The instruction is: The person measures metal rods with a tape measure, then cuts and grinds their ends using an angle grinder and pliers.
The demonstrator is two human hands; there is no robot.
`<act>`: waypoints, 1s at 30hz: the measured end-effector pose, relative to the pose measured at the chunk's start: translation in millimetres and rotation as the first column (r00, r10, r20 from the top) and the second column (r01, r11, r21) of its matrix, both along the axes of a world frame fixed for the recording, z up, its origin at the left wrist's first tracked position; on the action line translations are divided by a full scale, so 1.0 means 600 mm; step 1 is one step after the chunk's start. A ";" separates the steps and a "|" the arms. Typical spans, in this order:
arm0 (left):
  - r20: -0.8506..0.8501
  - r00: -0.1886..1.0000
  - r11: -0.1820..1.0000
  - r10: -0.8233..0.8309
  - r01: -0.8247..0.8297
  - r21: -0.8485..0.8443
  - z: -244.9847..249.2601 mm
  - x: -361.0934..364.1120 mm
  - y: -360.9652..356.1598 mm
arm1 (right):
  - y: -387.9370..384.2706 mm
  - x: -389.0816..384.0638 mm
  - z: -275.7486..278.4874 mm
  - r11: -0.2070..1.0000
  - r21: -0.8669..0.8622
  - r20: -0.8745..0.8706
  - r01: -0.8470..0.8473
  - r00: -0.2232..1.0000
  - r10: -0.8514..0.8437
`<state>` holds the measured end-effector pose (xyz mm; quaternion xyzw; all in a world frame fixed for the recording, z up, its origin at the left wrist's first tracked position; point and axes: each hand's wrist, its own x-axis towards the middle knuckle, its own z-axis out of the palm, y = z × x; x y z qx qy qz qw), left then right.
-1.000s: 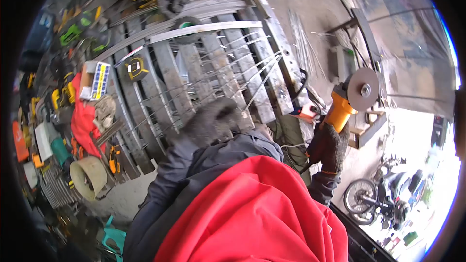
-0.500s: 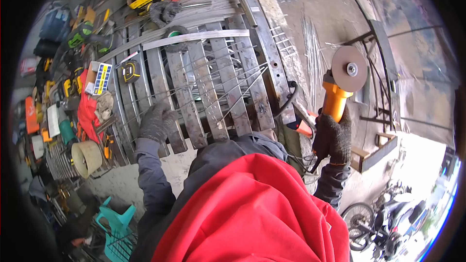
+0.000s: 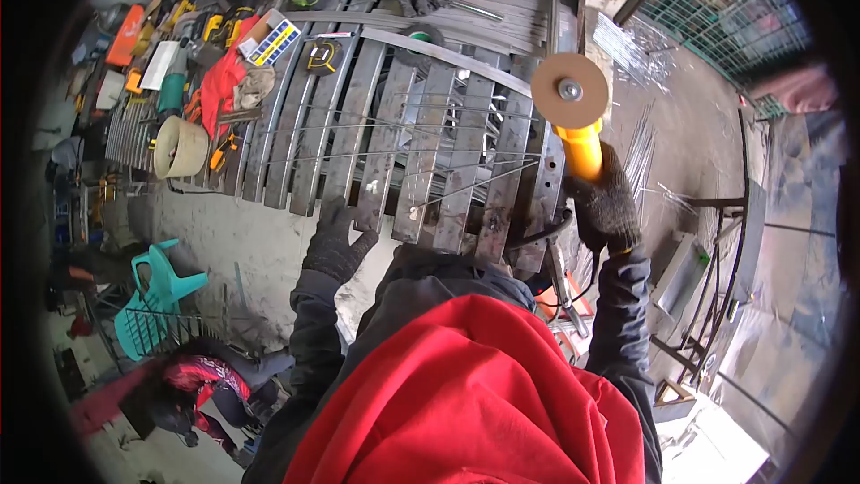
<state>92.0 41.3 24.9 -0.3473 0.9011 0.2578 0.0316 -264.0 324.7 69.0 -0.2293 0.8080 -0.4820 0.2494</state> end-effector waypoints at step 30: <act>-0.145 0.989 0.993 0.032 -0.015 0.116 0.025 0.018 -0.027 | -0.216 -0.094 -0.070 0.963 0.263 -0.668 -0.060 0.709 0.227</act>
